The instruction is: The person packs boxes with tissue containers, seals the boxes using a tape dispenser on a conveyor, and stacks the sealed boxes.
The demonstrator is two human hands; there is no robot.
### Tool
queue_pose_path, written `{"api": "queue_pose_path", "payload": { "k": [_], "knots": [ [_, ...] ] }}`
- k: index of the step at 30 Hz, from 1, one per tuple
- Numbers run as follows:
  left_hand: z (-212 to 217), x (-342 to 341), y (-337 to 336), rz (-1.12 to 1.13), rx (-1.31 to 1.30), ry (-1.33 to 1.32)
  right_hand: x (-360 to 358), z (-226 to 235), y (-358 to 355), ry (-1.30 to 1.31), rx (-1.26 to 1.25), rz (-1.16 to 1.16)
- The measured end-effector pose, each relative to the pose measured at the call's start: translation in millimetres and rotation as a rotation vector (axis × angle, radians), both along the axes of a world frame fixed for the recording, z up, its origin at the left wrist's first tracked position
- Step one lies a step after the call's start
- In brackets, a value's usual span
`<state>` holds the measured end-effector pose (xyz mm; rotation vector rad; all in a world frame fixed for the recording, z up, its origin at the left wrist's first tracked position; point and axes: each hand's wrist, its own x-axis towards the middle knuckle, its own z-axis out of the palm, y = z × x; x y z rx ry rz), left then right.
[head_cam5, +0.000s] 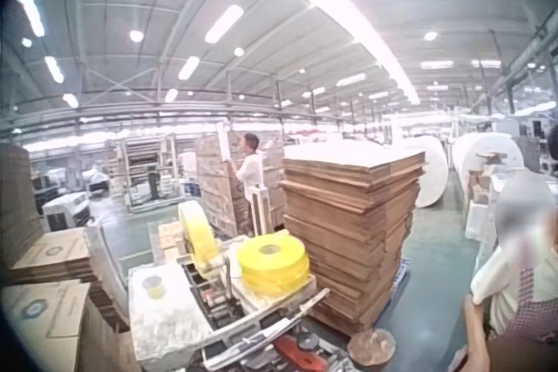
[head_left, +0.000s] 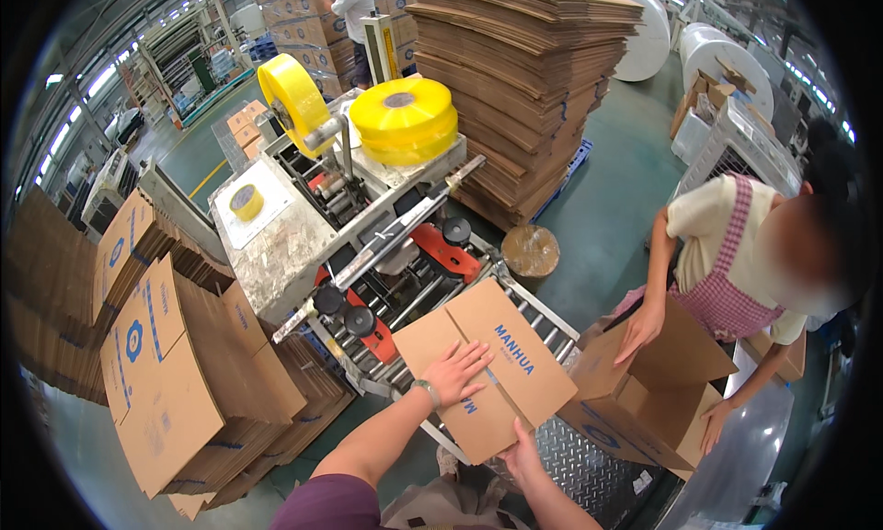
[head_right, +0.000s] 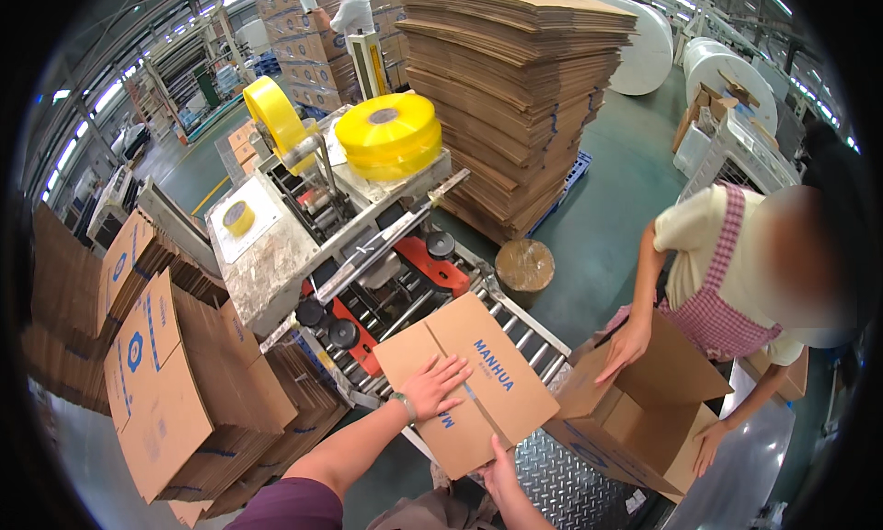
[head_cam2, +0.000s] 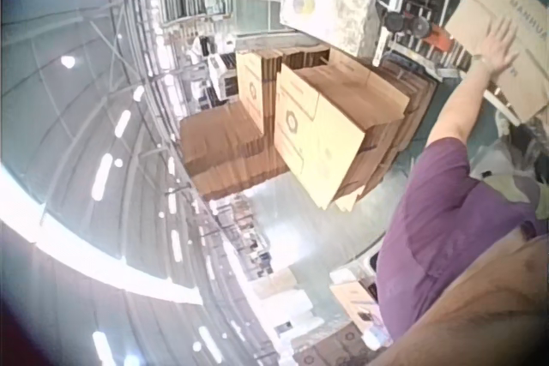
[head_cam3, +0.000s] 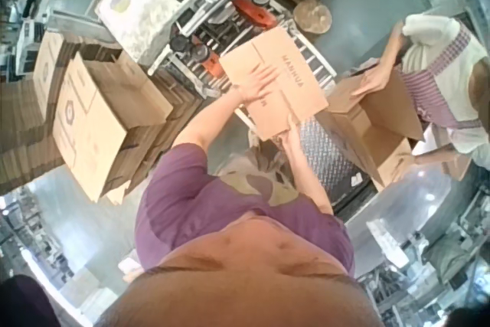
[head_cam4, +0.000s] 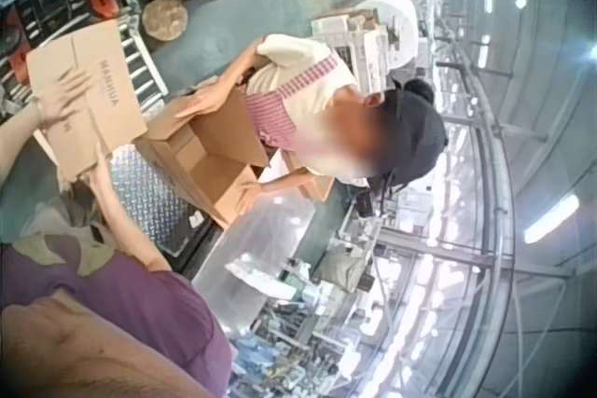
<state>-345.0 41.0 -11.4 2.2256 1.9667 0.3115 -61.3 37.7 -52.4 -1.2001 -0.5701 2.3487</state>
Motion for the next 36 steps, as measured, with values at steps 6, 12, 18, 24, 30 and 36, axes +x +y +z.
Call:
{"api": "queue_pose_path", "payload": {
  "k": [6, 12, 18, 24, 30, 36],
  "knots": [
    [0, -67, 47, 0.162, 0.02, -0.021, -122, -26, 84, -0.315, 0.511, -0.529],
    [-11, -119, 54, 0.253, 0.063, 0.012, -177, -37, 112, -0.551, 0.664, -0.349],
    [31, -126, -26, 0.354, 0.006, 0.059, -234, -52, 135, -0.448, 0.582, -0.216],
    [122, -149, -265, 0.692, 0.054, 0.1, -196, -10, 143, -0.115, 0.269, 0.295],
    [191, -138, -440, 1.06, -0.246, 0.544, -111, -42, 43, -0.184, 0.028, 0.507],
    [174, -166, -524, 1.242, 0.243, 0.691, -60, -43, 1, -0.208, 0.073, 0.759]
  ]
}}
